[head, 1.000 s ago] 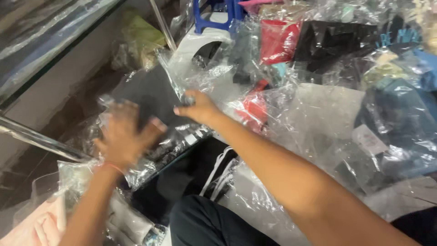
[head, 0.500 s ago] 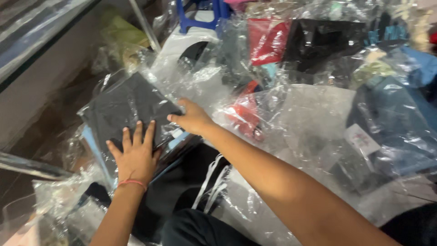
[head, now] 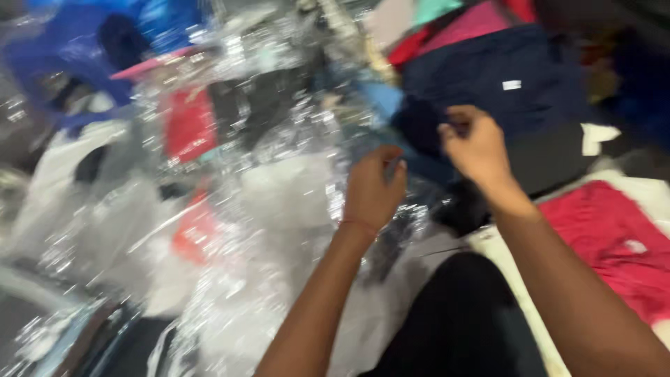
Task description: The person folds several garments on a white sheet on the floor, including a blue shirt, a black top, and a pair of black track pants with white stripes. The person folds each item neatly and places them into clear plastic bags.
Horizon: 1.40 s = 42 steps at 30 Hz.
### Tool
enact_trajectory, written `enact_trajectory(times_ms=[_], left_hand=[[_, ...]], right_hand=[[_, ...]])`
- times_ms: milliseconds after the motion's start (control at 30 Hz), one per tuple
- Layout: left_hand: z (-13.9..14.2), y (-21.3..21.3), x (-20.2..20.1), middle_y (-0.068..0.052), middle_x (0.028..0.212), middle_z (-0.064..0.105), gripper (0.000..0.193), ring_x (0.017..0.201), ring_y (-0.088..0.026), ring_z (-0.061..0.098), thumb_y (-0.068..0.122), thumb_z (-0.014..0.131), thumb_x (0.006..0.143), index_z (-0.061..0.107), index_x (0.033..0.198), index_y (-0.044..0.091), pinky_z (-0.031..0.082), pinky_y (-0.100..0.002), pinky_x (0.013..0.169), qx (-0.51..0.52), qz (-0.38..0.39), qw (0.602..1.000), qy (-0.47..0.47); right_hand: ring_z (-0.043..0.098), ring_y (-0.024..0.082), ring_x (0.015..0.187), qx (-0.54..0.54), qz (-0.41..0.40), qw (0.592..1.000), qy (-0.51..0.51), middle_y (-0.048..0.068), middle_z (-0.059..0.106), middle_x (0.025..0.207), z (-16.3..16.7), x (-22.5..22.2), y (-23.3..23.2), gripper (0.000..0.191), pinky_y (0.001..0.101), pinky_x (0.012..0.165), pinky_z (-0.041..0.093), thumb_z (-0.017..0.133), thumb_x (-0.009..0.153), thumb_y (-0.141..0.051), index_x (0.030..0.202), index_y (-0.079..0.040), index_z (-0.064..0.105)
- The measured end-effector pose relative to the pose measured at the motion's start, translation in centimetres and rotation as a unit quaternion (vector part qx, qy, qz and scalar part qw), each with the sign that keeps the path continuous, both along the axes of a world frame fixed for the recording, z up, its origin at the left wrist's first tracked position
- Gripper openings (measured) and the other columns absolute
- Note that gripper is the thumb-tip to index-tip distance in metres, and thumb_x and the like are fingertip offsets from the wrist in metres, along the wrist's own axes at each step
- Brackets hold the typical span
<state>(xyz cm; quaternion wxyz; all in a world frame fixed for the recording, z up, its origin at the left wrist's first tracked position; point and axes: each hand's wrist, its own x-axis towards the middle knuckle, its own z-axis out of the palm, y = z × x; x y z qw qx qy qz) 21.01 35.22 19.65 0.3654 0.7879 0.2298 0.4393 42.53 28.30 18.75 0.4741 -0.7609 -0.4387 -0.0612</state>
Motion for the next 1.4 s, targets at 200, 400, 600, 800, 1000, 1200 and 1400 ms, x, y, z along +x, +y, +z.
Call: enact_trajectory(times_ms=[200, 400, 600, 800, 1000, 1200, 1400], left_hand=[[-3.9, -4.6, 16.1, -0.019, 0.13, 0.068, 0.042, 0.122, -0.035, 0.065, 0.025, 0.065, 0.092, 0.065, 0.128, 0.004, 0.05, -0.04, 0.104, -0.109, -0.08, 0.987, 0.089], [-6.8, -3.7, 22.0, -0.027, 0.15, 0.045, 0.072, 0.14, -0.042, 0.042, 0.031, 0.072, 0.089, 0.045, 0.149, 0.001, 0.033, -0.045, 0.114, -0.052, -0.116, 0.983, 0.135], [-5.7, -3.5, 21.7, -0.021, 0.154, 0.053, 0.08, 0.142, -0.039, 0.051, 0.042, 0.075, 0.084, 0.045, 0.15, 0.008, 0.039, -0.045, 0.117, 0.031, -0.01, 0.992, 0.126], [-1.4, -2.7, 21.6, -0.019, 0.151, 0.053, 0.111, 0.133, -0.039, 0.052, 0.037, 0.087, 0.059, 0.034, 0.153, 0.011, 0.037, -0.05, 0.105, 0.124, 0.141, 0.978, 0.087], [3.8, 0.3, 17.5, -0.012, 0.158, 0.051, 0.063, 0.151, -0.033, 0.046, 0.014, 0.052, 0.1, 0.039, 0.161, 0.015, 0.036, -0.04, 0.126, -0.014, -0.131, 0.987, -0.087], [11.2, -3.4, 7.9, -0.023, 0.161, 0.041, 0.084, 0.15, -0.049, 0.025, 0.023, 0.072, 0.075, 0.049, 0.154, 0.008, 0.007, -0.066, 0.117, 0.305, -0.141, 0.932, 0.139], [20.9, -7.4, -9.2, -0.019, 0.154, 0.057, 0.067, 0.147, -0.032, 0.052, 0.059, 0.048, 0.109, 0.053, 0.146, 0.003, 0.033, -0.043, 0.124, 0.221, -0.112, 0.969, 0.012]], right_hand=[[0.044, 0.055, 0.13, -0.07, -0.264, 0.961, -0.047, 0.038, 0.052, 0.132, -0.6, 16.4, -7.5, 0.106, 0.0671, 0.103, 0.032, 0.092, 0.075, -0.051, 0.142, 0.016, 0.044], [0.054, 0.041, 0.126, -0.216, -0.207, 0.952, 0.07, 0.024, 0.063, 0.127, 0.1, 20.1, -4.9, 0.081, 0.0615, 0.111, 0.03, 0.087, 0.074, -0.049, 0.133, -0.003, 0.057], [0.068, 0.032, 0.102, -0.064, -0.153, 0.986, 0.028, 0.017, 0.069, 0.105, 1.7, 17.1, -3.7, 0.03, 0.0442, 0.092, 0.047, 0.08, 0.085, -0.019, 0.105, -0.006, 0.061], [0.059, 0.024, 0.119, 0.138, 0.222, 0.964, -0.048, 0.013, 0.058, 0.125, 4.3, 14.1, -1.4, 0.029, 0.0392, 0.102, 0.048, 0.082, 0.091, -0.014, 0.096, -0.006, 0.055], [0.057, 0.025, 0.118, 0.218, 0.147, 0.831, 0.49, 0.009, 0.057, 0.129, 9.2, 9.6, -0.9, 0.049, 0.0453, 0.09, 0.046, 0.064, 0.093, -0.053, 0.126, -0.017, 0.056], [0.07, 0.025, 0.105, 0.268, 0.333, 0.704, 0.567, 0.009, 0.072, 0.117, 13.6, 1.9, -2.3, 0.046, 0.0423, 0.095, 0.058, 0.071, 0.097, -0.046, 0.123, -0.007, 0.066], [0.073, 0.025, 0.099, 0.207, 0.426, 0.568, 0.673, 0.012, 0.074, 0.11, 17.1, -8.7, -4.2, 0.038, 0.04, 0.099, 0.057, 0.067, 0.1, -0.037, 0.114, -0.001, 0.071]])
